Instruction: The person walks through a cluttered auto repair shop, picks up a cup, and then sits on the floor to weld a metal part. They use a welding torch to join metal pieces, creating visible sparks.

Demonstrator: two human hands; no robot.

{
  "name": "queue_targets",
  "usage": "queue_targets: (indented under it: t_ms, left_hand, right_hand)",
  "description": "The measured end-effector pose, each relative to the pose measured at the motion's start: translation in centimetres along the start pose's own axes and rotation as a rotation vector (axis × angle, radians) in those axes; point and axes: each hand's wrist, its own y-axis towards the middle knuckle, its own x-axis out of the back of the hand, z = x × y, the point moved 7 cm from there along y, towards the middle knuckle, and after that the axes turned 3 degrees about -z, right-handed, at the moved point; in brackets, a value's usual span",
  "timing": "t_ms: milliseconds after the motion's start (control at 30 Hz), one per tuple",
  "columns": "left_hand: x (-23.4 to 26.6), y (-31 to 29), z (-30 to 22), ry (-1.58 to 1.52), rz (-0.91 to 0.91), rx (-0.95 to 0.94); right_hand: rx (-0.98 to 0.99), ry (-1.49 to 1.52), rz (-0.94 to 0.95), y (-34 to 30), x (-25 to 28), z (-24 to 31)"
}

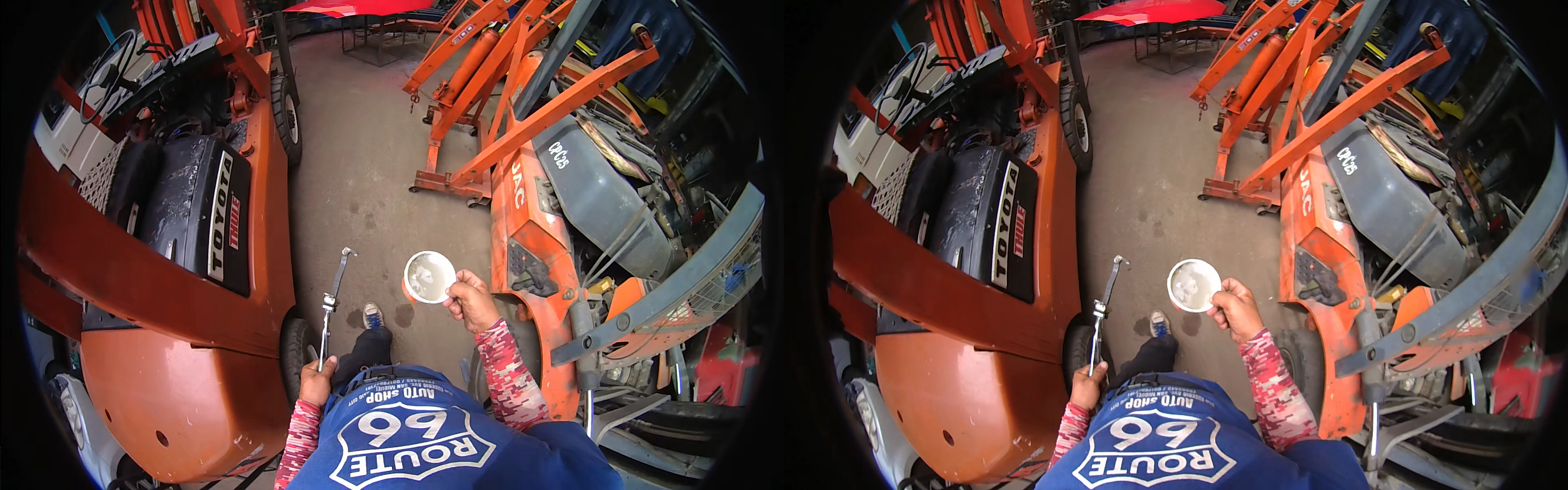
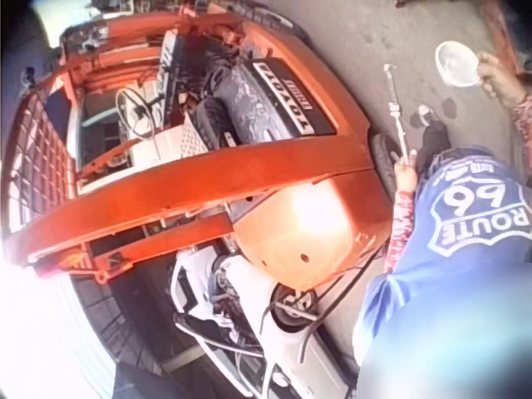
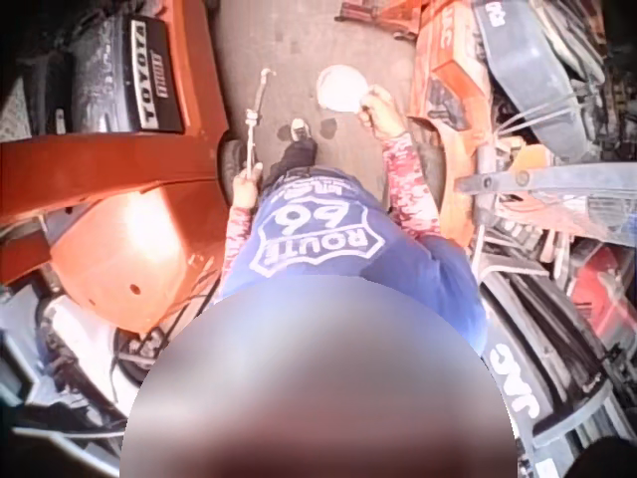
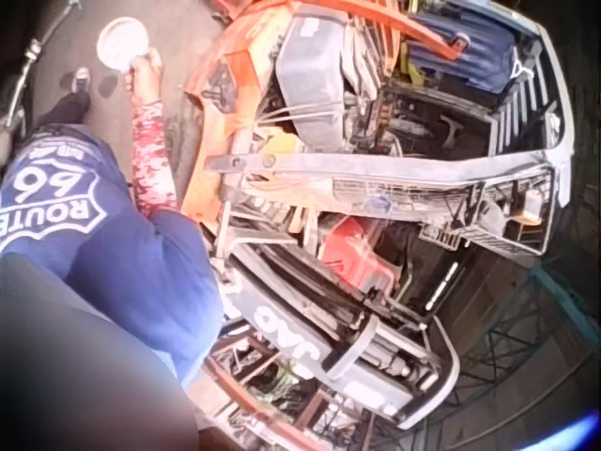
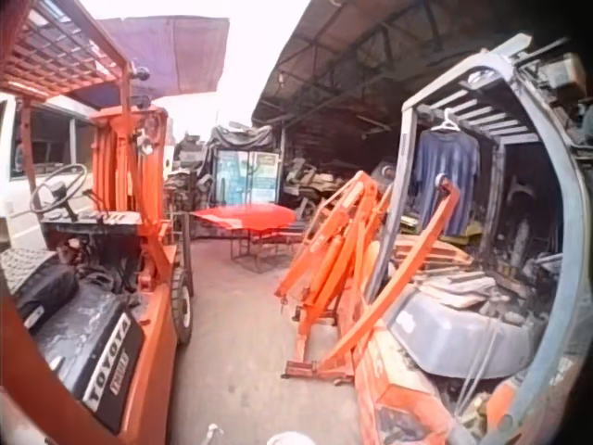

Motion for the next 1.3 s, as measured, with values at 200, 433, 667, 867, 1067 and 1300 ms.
queue_targets:
  t_ms: [200,433,667,867,1067,1300]
  left_hand:
    - [1.2,16.6,-14.8,-0.014,0.004,-0.037]
    - [1.3,36.3,-27.4,-0.089,0.033,-0.056]
    - [0.5,56.2,-39.3,-0.088,-0.065,-0.029]
    - [1.3,70.6,-49.1,-0.068,-0.076,0.003]
    - [-2.0,87.9,-54.8,-0.163,0.015,0.112]
    - [-6.7,110.5,-70.5,0.215,0.17,-0.17]
  right_hand:
    - [-0.015,-0.081,-0.007,14.8,-7.5,9.8]
    - [-0.009,-0.045,-0.013,33.9,-13.4,17.6]
    - [-0.064,-0.028,0.006,54.5,-19.5,25.1]
    - [-0.1,-0.097,0.02,70.3,-25.8,34.0]
    - [-0.058,-0.007,-0.009,86.5,-30.2,40.9]
    - [0.04,-0.004,-0.136,103.3,-31.6,52.5]
